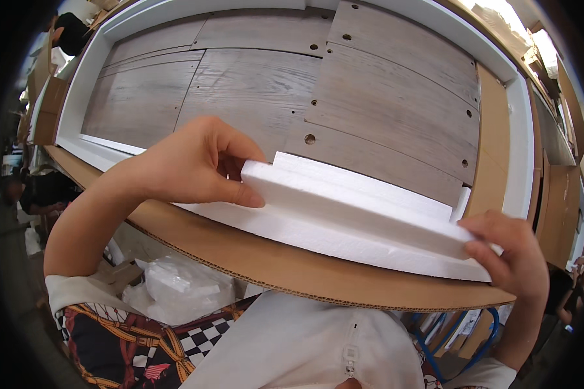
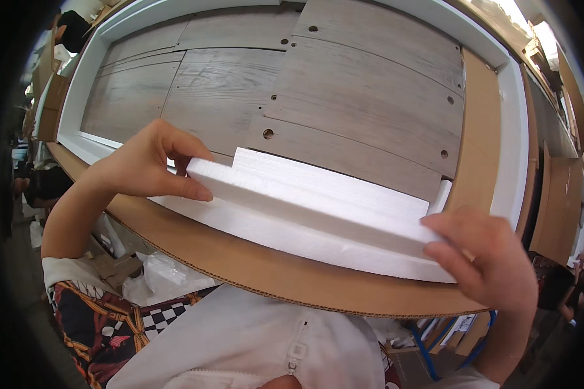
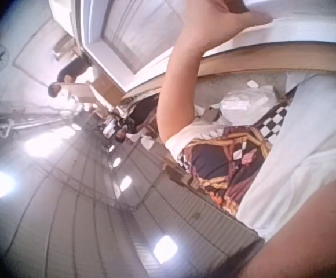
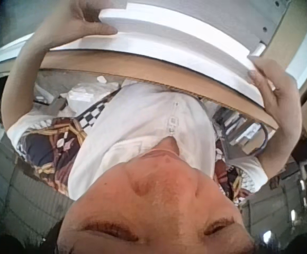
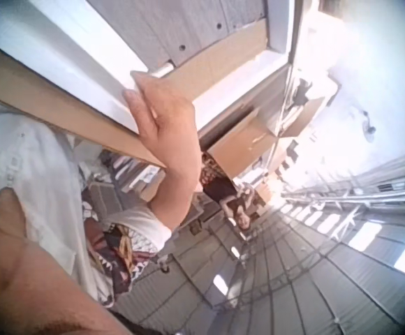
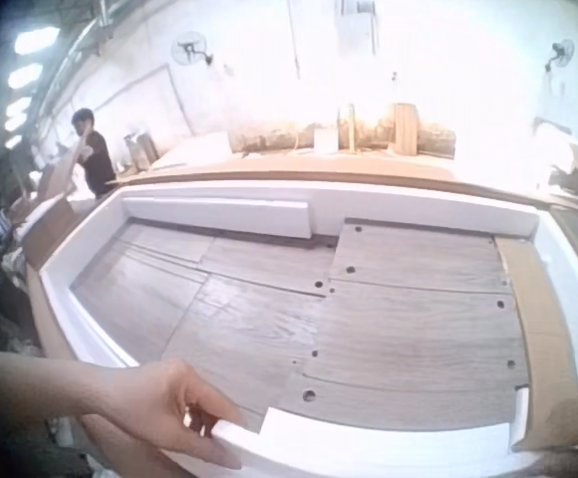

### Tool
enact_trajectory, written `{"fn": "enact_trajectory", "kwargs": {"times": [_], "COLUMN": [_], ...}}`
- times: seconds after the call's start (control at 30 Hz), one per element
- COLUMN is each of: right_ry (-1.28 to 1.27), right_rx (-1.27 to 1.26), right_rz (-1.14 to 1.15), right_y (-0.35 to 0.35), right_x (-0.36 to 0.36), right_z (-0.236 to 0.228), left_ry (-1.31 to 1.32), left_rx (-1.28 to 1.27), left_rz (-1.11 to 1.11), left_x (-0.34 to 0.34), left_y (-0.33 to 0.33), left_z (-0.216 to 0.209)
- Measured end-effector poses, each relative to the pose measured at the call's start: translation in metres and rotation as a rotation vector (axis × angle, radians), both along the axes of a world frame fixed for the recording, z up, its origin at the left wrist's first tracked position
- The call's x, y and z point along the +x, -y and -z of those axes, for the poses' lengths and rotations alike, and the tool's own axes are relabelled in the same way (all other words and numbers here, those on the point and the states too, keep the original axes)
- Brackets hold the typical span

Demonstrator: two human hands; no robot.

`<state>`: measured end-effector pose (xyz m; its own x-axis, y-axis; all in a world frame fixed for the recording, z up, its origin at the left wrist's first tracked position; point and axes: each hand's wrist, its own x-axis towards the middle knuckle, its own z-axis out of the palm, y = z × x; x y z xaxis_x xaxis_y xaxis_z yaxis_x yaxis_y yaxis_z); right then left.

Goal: The person packs furniture components into cardboard boxes by placing foam padding strips and wooden boards into the boxes by hand.

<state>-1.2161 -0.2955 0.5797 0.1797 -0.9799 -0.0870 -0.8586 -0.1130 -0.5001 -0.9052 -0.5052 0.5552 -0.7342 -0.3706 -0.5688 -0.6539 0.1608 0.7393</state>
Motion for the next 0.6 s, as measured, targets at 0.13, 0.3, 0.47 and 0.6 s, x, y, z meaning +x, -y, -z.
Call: {"fn": "enact_trajectory", "kwargs": {"times": [0.13,0.3,0.47,0.6], "right_ry": [0.171,0.077,0.015,0.035], "right_rx": [0.170,0.230,0.197,0.276], "right_rz": [0.091,-0.030,-0.054,-0.143], "right_y": [0.000,0.007,0.010,0.010], "right_x": [0.008,0.012,0.020,0.015], "right_z": [0.018,0.030,0.040,0.050], "left_ry": [0.159,0.176,0.270,0.289], "left_rx": [-0.129,-0.003,0.016,-0.090], "left_rz": [0.144,0.114,0.149,0.246], "left_x": [0.001,0.005,-0.006,-0.009], "left_y": [-0.002,0.014,0.009,0.007], "left_z": [0.014,0.023,0.025,0.029]}}
